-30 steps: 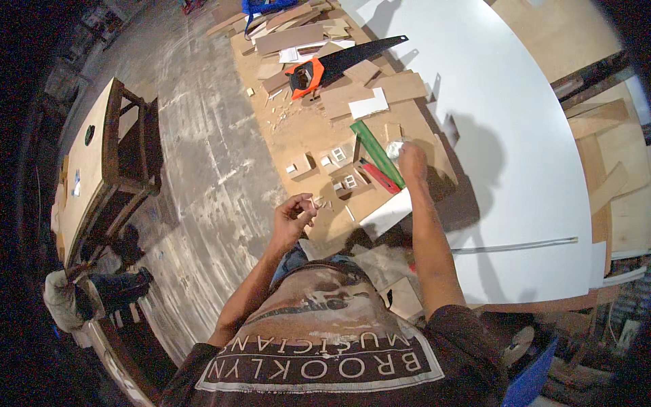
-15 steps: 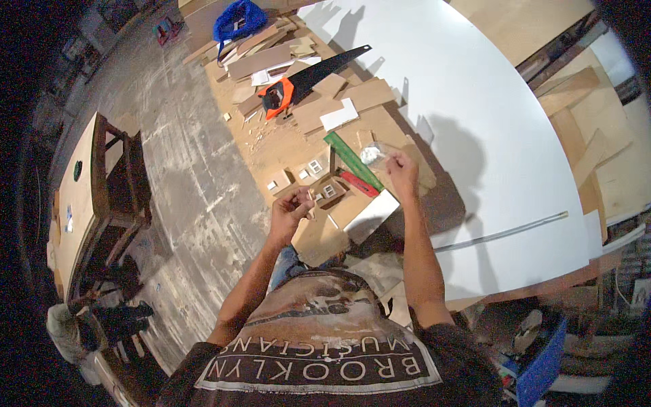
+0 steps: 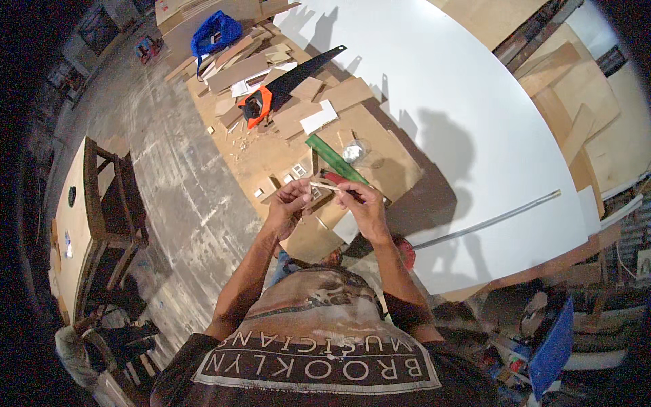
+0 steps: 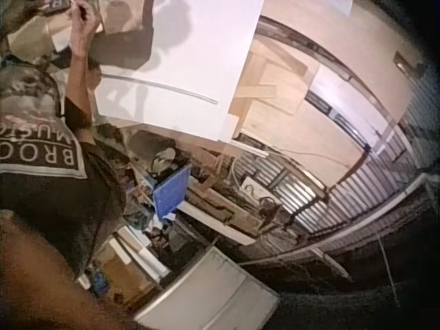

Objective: The person assembles small wooden model house components by hand and using a tool. The person picks up small wooden pieces representing walls and roofs, aligns them, and uses a red marking tool to make small marks on a piece of cardboard.

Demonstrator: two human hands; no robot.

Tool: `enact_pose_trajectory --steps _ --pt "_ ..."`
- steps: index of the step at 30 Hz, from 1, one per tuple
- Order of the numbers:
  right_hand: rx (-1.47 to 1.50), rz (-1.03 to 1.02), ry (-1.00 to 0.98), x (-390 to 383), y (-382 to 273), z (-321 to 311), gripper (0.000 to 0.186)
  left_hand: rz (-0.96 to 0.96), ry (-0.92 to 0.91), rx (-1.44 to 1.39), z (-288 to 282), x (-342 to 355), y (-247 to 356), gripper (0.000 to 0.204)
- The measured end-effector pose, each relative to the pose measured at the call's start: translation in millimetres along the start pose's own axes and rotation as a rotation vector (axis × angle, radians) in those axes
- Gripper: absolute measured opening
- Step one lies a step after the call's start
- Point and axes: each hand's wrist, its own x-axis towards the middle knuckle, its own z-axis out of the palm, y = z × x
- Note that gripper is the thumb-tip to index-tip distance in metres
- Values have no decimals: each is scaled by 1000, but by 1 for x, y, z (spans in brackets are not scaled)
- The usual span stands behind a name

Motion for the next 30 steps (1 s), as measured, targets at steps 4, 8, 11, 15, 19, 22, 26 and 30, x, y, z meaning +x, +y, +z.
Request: enact_pose_trajectory --steps 4,8,11,15,19,22,26,30 --pt "-32 8 -3 1 4 -3 15 -13 -29 -7 5 0 1 34" --pt "-105 -26 32 0 2 -1 16 -5 -52 -40 6 1 2 32" --pt "-106 -36 34 2 -3 3 16 -3 -66 -49 5 3 5 31" --pt "-115 -35 12 4 -8 5 15 -4 -55 -48 5 4 8 34" --pt "-89 -80 12 6 -14 9 16 33 -42 -42 3 4 12 36" --pt "-92 -29 -42 7 -9 12 17 27 -11 -58 6 2 18 35" --pt "-75 -44 -10 3 -15 17 17 62 -26 -75 -4 4 13 35" --pt "-107 -21 -14 0 -16 22 16 76 13 -84 -2 2 14 34"
